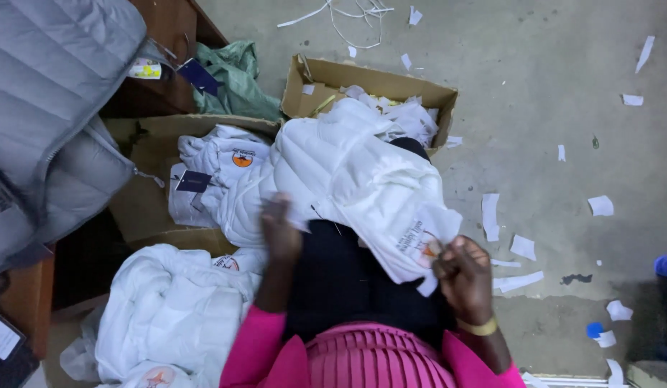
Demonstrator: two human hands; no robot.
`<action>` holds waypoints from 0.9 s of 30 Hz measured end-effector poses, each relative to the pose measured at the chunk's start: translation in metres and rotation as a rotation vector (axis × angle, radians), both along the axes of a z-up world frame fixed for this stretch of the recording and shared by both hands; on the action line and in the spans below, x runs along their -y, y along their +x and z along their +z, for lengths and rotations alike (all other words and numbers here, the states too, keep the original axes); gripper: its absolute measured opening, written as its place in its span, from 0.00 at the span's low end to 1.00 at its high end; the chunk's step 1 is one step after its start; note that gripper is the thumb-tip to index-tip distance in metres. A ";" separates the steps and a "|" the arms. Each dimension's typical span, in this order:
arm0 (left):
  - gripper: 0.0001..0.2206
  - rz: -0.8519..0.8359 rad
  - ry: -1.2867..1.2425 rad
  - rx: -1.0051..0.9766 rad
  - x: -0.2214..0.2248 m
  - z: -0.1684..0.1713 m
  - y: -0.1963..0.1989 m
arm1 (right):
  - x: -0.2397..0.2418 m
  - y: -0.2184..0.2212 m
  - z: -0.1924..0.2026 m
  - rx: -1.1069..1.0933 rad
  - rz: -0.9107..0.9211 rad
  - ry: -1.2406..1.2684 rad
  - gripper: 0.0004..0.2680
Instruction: Trimming loose threads from white jackets using small scissors as part of a quality control process.
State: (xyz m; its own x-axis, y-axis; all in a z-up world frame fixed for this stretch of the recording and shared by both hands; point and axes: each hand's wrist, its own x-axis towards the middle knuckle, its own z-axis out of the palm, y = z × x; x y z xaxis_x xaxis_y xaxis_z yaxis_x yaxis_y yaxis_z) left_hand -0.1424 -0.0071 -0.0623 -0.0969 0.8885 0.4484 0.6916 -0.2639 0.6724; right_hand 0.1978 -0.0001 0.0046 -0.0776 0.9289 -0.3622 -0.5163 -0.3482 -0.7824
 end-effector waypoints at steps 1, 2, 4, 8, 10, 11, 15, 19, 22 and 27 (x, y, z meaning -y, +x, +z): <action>0.18 0.593 -0.264 0.300 -0.007 0.023 -0.053 | -0.003 0.015 -0.002 -0.023 -0.038 -0.050 0.14; 0.34 1.177 -0.538 0.608 -0.001 0.045 -0.104 | -0.006 0.029 -0.004 -0.046 -0.075 -0.100 0.15; 0.24 0.721 -0.320 0.638 -0.005 -0.005 -0.088 | -0.006 0.009 -0.022 -0.110 -0.070 -0.146 0.14; 0.16 -0.488 -0.082 0.280 0.003 0.124 0.061 | 0.001 -0.019 0.003 -0.299 -0.017 -0.081 0.14; 0.12 -0.511 -0.212 0.248 0.006 0.101 0.081 | -0.008 -0.018 0.007 -0.324 -0.004 -0.053 0.13; 0.10 -0.495 -0.351 0.245 0.015 0.086 0.094 | -0.008 -0.013 0.009 -0.321 0.043 -0.053 0.13; 0.25 -0.633 -0.164 -0.043 0.022 0.099 0.116 | 0.003 -0.017 0.012 -0.290 0.049 -0.063 0.15; 0.10 -0.520 0.059 -0.320 0.019 0.085 0.132 | -0.001 -0.012 0.003 -0.376 -0.032 -0.075 0.14; 0.08 -0.502 0.211 -0.389 0.022 0.077 0.139 | 0.004 -0.022 0.023 -0.172 -0.150 -0.005 0.15; 0.06 -0.496 0.241 -0.448 0.023 0.093 0.145 | 0.008 -0.006 0.007 1.078 -0.146 0.699 0.17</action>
State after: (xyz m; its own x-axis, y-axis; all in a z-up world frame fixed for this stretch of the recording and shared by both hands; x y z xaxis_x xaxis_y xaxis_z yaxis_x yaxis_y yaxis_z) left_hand 0.0028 -0.0301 0.0306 0.5326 0.6512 0.5406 0.6478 -0.7248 0.2347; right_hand 0.1920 -0.0081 0.0113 0.0654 0.9205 0.3851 0.4867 0.3075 -0.8177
